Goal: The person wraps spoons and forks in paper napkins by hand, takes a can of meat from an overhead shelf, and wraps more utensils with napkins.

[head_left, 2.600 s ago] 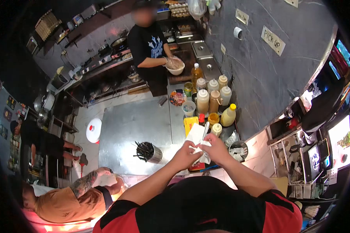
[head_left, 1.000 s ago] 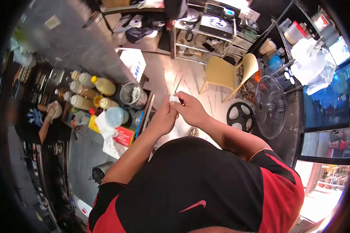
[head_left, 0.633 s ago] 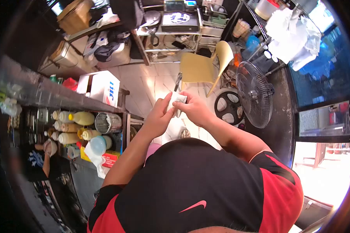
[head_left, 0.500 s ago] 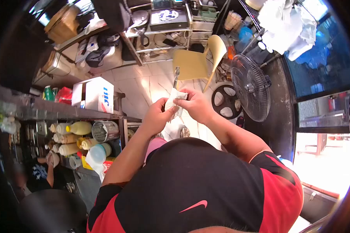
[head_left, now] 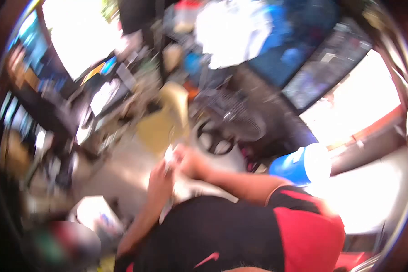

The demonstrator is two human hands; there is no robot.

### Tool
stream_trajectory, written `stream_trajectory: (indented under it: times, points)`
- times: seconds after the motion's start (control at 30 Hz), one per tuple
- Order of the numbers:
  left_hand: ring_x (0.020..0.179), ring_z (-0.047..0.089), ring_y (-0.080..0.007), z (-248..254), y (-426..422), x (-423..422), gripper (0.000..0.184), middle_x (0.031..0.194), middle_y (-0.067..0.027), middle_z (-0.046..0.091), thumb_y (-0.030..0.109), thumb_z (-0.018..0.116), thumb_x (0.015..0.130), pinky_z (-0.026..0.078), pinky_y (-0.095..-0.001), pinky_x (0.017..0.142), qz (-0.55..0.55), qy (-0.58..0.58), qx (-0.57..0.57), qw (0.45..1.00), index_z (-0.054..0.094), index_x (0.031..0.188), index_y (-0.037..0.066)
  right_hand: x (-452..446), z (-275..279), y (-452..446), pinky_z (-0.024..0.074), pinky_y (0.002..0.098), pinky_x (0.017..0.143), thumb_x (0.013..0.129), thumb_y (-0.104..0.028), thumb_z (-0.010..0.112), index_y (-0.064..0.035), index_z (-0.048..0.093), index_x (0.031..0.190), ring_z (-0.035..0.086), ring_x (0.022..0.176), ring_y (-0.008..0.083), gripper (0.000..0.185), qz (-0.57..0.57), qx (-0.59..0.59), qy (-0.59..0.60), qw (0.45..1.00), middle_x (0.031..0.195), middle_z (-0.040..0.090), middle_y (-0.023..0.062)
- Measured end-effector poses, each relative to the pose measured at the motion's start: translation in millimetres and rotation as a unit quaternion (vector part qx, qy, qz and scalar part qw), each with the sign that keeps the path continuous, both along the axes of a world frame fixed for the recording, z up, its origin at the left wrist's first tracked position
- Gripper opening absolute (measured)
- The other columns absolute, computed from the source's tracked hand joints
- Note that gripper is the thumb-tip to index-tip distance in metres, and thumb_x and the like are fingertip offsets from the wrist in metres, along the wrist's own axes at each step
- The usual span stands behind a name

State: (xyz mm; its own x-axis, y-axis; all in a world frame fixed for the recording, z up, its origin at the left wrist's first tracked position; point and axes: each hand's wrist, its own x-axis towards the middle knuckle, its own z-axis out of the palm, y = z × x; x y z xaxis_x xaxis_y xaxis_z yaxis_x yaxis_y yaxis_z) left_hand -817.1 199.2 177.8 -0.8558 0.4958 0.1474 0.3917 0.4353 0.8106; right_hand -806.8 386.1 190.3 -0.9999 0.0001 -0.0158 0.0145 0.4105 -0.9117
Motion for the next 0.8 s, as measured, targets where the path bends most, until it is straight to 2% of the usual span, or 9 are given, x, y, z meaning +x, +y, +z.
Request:
stream_trajectory:
  times: [0.03,0.07,0.1,0.13,0.2,0.4,0.57,0.67,0.8]
  points:
    - [0.103,0.062,-0.0498,5,0,-9,0.030,0.114,-0.0254,0.065,0.010,0.055,0.104,0.053,-0.0575,0.085,-0.051,0.122,-0.014,0.991,0.063,0.131,0.001,-3,-6,-4,0.0529,0.0439,0.078,0.100,-0.032,0.074,-0.0039,0.066,0.105,0.066,0.086,0.0266,0.030,-0.025,0.034,-0.002,0.999,0.094,0.070,0.0176]
    - [0.107,0.060,-0.0521,-18,-6,-21,0.035,0.123,-0.0284,0.062,0.008,0.055,0.103,0.052,-0.0584,0.091,-0.072,0.205,-0.020,0.976,0.060,0.136,-0.001,-9,-3,-9,0.0526,0.0447,0.079,0.101,-0.036,0.073,-0.0040,0.065,0.105,0.065,0.086,0.0271,0.033,-0.044,0.012,-0.047,0.998,0.093,0.069,0.0185]
    - [0.105,0.059,-0.0526,-16,-5,-27,0.042,0.120,-0.0305,0.061,0.007,0.056,0.102,0.052,-0.0578,0.091,-0.053,0.117,-0.010,0.992,0.055,0.143,-0.005,-14,6,-10,0.0523,0.0453,0.081,0.103,-0.040,0.072,-0.0035,0.064,0.104,0.065,0.087,0.0274,0.037,-0.039,0.009,-0.031,0.999,0.094,0.069,0.0186]
    - [0.107,0.058,-0.0521,-24,-8,-34,0.053,0.118,-0.0308,0.060,0.007,0.057,0.102,0.052,-0.0562,0.092,-0.070,0.203,-0.026,0.976,0.046,0.151,-0.010,-14,27,-14,0.0527,0.0418,0.078,0.105,-0.038,0.070,-0.0031,0.062,0.103,0.066,0.085,0.0234,0.036,-0.069,-0.003,-0.047,0.996,0.092,0.070,0.0145]
    - [0.108,0.057,-0.0511,32,-4,-28,0.062,0.118,-0.0293,0.061,0.004,0.058,0.100,0.051,-0.0554,0.092,-0.084,0.069,-0.058,0.992,0.038,0.157,-0.012,-18,24,-20,0.0531,0.0371,0.075,0.106,-0.033,0.069,-0.0033,0.063,0.103,0.066,0.083,0.0176,0.030,-0.090,-0.118,-0.093,0.985,0.092,0.071,0.0087]
    - [0.108,0.059,-0.0464,-9,-6,-68,0.067,0.120,-0.0264,0.062,0.005,0.060,0.104,0.052,-0.0500,0.094,-0.224,0.146,0.073,0.961,0.033,0.163,-0.009,-16,22,-12,0.0537,0.0355,0.076,0.106,-0.026,0.069,-0.0028,0.063,0.104,0.065,0.083,0.0141,0.024,-0.116,-0.099,-0.046,0.987,0.089,0.070,0.0050]
    - [0.105,0.072,-0.0337,-37,6,-84,0.053,0.115,-0.0171,0.071,0.007,0.077,0.097,0.059,-0.0428,0.088,-0.210,-0.045,0.165,0.963,0.053,0.144,0.001,-7,19,-6,0.0541,0.0360,0.078,0.104,-0.019,0.065,-0.0056,0.067,0.114,0.067,0.083,0.0157,0.017,-0.111,0.003,0.053,0.992,0.094,0.072,0.0051]
    - [0.097,0.075,-0.0278,-50,8,-112,0.050,0.111,-0.0129,0.072,0.005,0.079,0.094,0.062,-0.0363,0.084,-0.284,-0.415,0.233,0.832,0.056,0.139,0.003,-3,40,-8,0.0564,0.0369,0.073,0.102,-0.014,0.065,-0.0058,0.064,0.108,0.071,0.080,0.0188,0.010,-0.059,-0.095,0.002,0.994,0.095,0.073,0.0061]
    - [0.085,0.076,-0.0280,-14,8,-104,0.030,0.106,-0.0145,0.073,0.006,0.069,0.101,0.065,-0.0411,0.073,-0.265,-0.515,0.133,0.804,0.059,0.129,0.004,-3,47,-9,0.0536,0.0342,0.079,0.101,-0.012,0.063,-0.0070,0.066,0.114,0.067,0.084,0.0132,0.014,-0.041,-0.109,-0.093,0.989,0.096,0.071,0.0042]
